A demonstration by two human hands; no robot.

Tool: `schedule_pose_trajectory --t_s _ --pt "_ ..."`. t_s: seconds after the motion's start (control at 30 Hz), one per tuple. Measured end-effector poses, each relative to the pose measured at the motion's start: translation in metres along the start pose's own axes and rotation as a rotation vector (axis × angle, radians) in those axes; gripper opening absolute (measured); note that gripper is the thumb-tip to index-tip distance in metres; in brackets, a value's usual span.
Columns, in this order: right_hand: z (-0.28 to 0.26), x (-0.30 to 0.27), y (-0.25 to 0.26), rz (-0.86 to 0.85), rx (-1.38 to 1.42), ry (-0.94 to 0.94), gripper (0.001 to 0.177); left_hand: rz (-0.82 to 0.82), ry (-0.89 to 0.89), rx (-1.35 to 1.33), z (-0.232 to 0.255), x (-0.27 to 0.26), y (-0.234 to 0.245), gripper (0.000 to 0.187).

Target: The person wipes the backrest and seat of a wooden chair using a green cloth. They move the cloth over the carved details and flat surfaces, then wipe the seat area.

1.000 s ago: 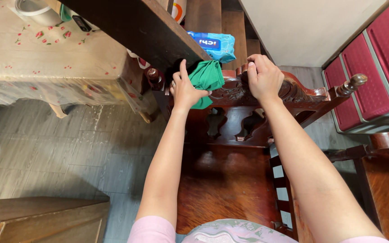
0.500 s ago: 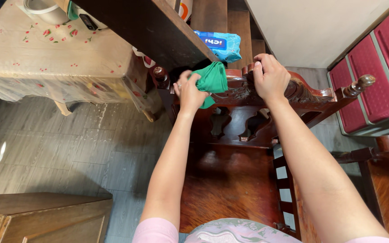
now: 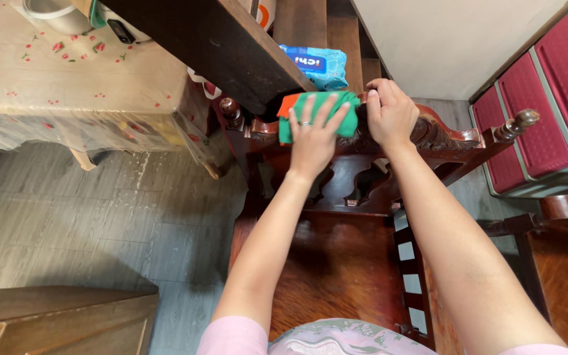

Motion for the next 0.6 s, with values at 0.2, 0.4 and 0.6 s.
schedule_pose_trajectory --t_s 0.2,0.4,0.6 --pt "-0.001 0.001 0.000 -0.007 -0.001 0.002 0.015 -0.061 0.044 -0.034 0.007 0.021 0.015 0.067" --pt "-0.001 -0.001 0.000 0.000 0.004 0.017 0.014 -0.292 0.113 -0.045 0.008 0.036 0.005 0.067" --pt "0.004 0.001 -0.004 -0.015 0.013 -0.040 0.015 -0.053 -0.045 -0.003 0.023 0.009 0.022 0.061"
Point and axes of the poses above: each hand's wrist, its own x-axis towards the middle knuckle, its own y-axis out of the back of the hand, z = x × y, the point moved 7 cm from there along x, towards the middle knuckle, and after that the axes turned 1 degree about x, right-handed, at the moved point
